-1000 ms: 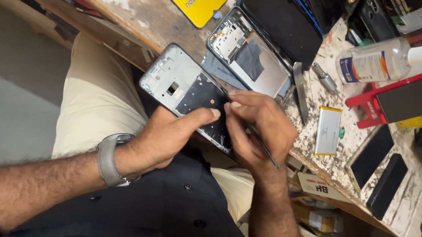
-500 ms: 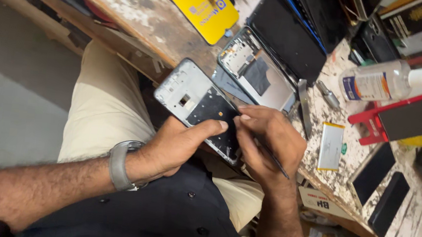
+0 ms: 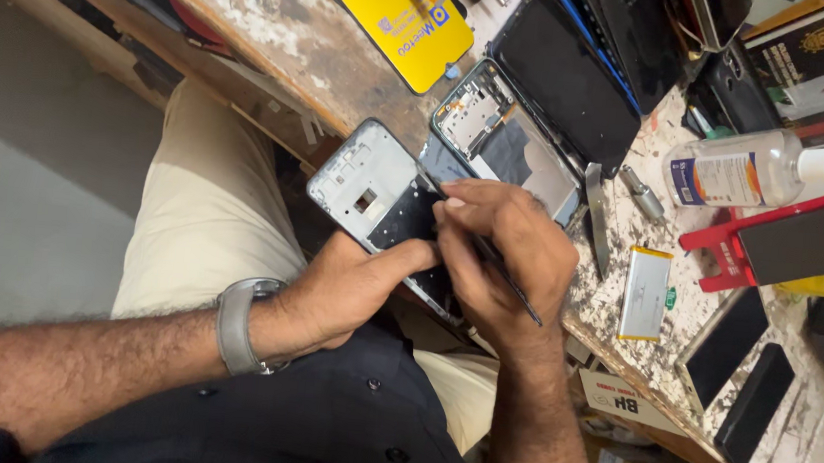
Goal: The person uses a pencil to scrape adhesive residue from the inside of a disassembled smartphone frame. The person holds the frame on their lap and repeatedly scrapes the inner surfaces.
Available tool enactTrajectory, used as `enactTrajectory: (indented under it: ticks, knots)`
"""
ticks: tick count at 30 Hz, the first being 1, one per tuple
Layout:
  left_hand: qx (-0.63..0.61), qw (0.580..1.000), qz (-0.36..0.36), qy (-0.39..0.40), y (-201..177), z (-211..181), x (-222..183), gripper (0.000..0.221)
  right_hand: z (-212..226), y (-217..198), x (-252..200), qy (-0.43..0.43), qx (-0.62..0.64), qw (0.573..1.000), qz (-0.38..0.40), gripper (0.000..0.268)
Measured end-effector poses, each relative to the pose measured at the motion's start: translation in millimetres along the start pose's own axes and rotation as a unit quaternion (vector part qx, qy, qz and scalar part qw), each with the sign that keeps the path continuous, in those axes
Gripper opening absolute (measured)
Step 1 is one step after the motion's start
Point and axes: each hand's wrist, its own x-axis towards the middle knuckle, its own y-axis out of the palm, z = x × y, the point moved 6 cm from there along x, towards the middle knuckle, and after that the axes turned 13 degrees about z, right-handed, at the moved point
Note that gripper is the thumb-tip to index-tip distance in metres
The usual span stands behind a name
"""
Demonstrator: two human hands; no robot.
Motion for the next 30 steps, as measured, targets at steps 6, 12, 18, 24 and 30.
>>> enactTrajectory:
  ticks: [6, 12, 18, 24, 30]
  knots:
    - [0.032, 0.999, -0.001, 0.017, -2.1, -3.6, -1.2, 0.034, 5.0, -0.4, 12.0, 0.015, 0.008, 1.0, -0.019, 0.022]
    - [-0.02, 0.999, 0.01, 0.024, -3.1, 1.0, 0.6, 0.037, 8.5, 2.6, 18.8, 0.0, -0.009, 1.0, 0.003, 0.024]
    - [-0.02, 0.999, 0.024, 0.03, -3.1, 3.5, 1.3, 0.035, 11.1, 7.0, 32.6, -0.014, -0.012, 0.999, 0.027, 0.024]
    - [-0.013, 1.0, 0.011, -0.003, -5.1, 7.1, -1.1, 0.03, 8.8, 2.1, 30.8, -0.017, -0.025, 0.999, 0.03, 0.023]
    - [-0.007, 1.0, -0.005, 0.003, -6.7, 9.5, 0.3, 0.028, 7.9, 9.6, 40.7, -0.022, -0.006, 0.999, 0.039, 0.024]
